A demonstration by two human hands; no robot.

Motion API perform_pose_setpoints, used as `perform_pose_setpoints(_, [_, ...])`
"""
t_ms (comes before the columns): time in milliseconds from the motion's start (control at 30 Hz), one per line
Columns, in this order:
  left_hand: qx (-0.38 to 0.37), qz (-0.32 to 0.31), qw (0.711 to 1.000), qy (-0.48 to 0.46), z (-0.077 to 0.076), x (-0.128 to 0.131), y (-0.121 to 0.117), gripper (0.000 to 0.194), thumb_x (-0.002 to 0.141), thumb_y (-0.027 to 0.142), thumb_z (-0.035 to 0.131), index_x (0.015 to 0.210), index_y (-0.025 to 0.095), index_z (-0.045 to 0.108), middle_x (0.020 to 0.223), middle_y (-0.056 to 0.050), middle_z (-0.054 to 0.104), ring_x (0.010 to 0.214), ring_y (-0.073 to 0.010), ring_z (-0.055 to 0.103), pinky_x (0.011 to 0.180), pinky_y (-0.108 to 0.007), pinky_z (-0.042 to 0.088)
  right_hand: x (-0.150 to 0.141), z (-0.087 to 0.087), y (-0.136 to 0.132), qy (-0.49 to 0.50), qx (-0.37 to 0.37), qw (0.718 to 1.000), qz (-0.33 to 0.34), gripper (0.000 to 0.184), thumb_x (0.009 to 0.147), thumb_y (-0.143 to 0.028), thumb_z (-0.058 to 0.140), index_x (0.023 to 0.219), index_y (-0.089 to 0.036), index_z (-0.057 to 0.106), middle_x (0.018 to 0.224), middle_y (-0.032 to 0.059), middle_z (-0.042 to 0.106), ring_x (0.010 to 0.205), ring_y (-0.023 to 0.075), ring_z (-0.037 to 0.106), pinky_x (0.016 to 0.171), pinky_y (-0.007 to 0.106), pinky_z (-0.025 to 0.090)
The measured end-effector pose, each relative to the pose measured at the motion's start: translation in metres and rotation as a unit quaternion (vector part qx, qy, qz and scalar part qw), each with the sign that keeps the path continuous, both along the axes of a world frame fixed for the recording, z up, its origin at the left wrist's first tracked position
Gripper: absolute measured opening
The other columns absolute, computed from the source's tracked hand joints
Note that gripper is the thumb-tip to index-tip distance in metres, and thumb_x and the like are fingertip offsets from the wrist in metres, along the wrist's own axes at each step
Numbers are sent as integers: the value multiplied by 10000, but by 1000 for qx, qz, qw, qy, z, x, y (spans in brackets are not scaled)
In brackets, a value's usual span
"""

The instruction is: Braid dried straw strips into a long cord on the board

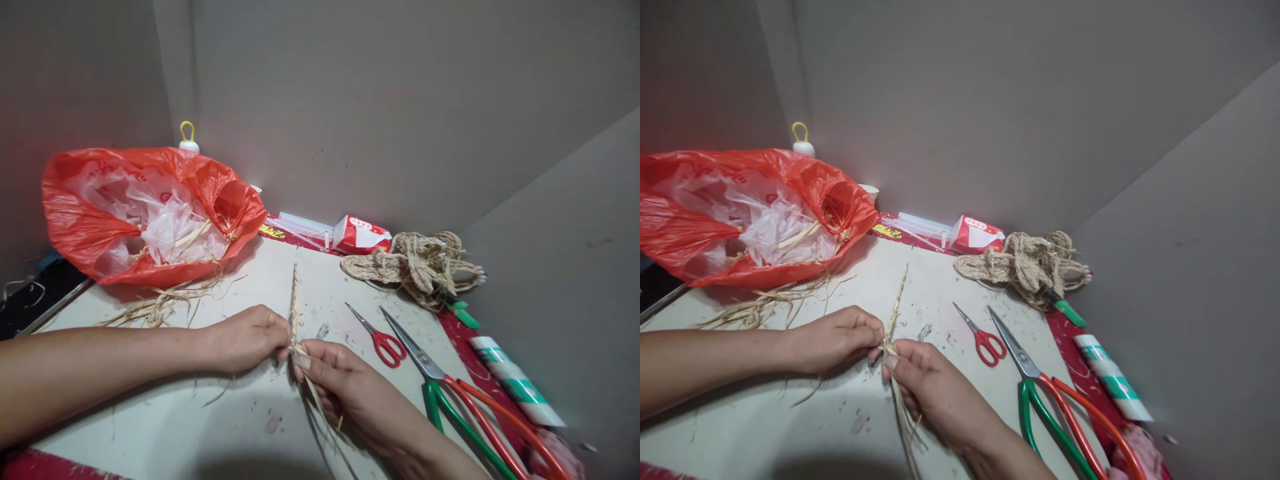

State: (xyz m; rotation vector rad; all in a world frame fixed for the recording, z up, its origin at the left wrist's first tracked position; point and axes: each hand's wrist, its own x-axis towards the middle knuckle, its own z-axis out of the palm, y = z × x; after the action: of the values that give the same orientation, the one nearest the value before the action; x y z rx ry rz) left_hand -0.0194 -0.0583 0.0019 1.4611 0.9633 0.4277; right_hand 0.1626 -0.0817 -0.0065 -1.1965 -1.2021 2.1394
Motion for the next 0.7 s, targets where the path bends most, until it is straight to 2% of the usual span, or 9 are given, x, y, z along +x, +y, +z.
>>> perform_pose_setpoints(100, [-78,6,997,-16,-1,-1,0,221,769,259,432,586,160,508,375,80,304,356,-65,210,388,-227,163,2,0,2,-31,77,996,34,312,791,-461,625,714,-163,572,505,-78,368,460,67,277,444,186,228])
perform_pose_setpoints(200, [-155,5,987,-34,-3,-1,-2,236,766,333,508,619,154,555,315,89,283,292,-60,160,334,-235,105,1,1,0,-75,184,979,55,251,866,-376,538,747,-164,599,673,-24,512,655,113,446,647,213,370])
perform_pose_setpoints(267, [-181,-2,982,-43,-4,-2,-2,280,765,390,546,634,144,573,307,89,292,280,-53,164,318,-223,118,0,2,-1,-124,244,960,63,223,901,-299,466,808,-174,625,741,-4,561,733,141,490,721,242,385])
perform_pose_setpoints(367, [-198,-8,979,-56,-4,-2,-3,307,755,432,575,658,141,578,313,97,288,286,-46,166,312,-206,145,-1,3,-4,-197,313,926,73,236,906,-231,421,860,-187,648,748,12,603,732,165,522,707,260,393])
perform_pose_setpoints(500, [-186,-1,982,-40,-3,0,-3,304,764,426,556,643,147,568,312,96,284,287,-47,171,313,-206,148,-2,1,-7,-241,358,899,72,238,900,-223,426,865,-202,660,754,27,635,710,176,543,687,269,392])
perform_pose_setpoints(700, [-149,32,988,12,-1,4,-6,230,764,321,512,604,158,541,332,97,278,305,-46,163,352,-232,88,1,0,-10,-249,358,897,70,233,898,-282,448,826,-214,659,768,40,661,725,194,568,694,282,397])
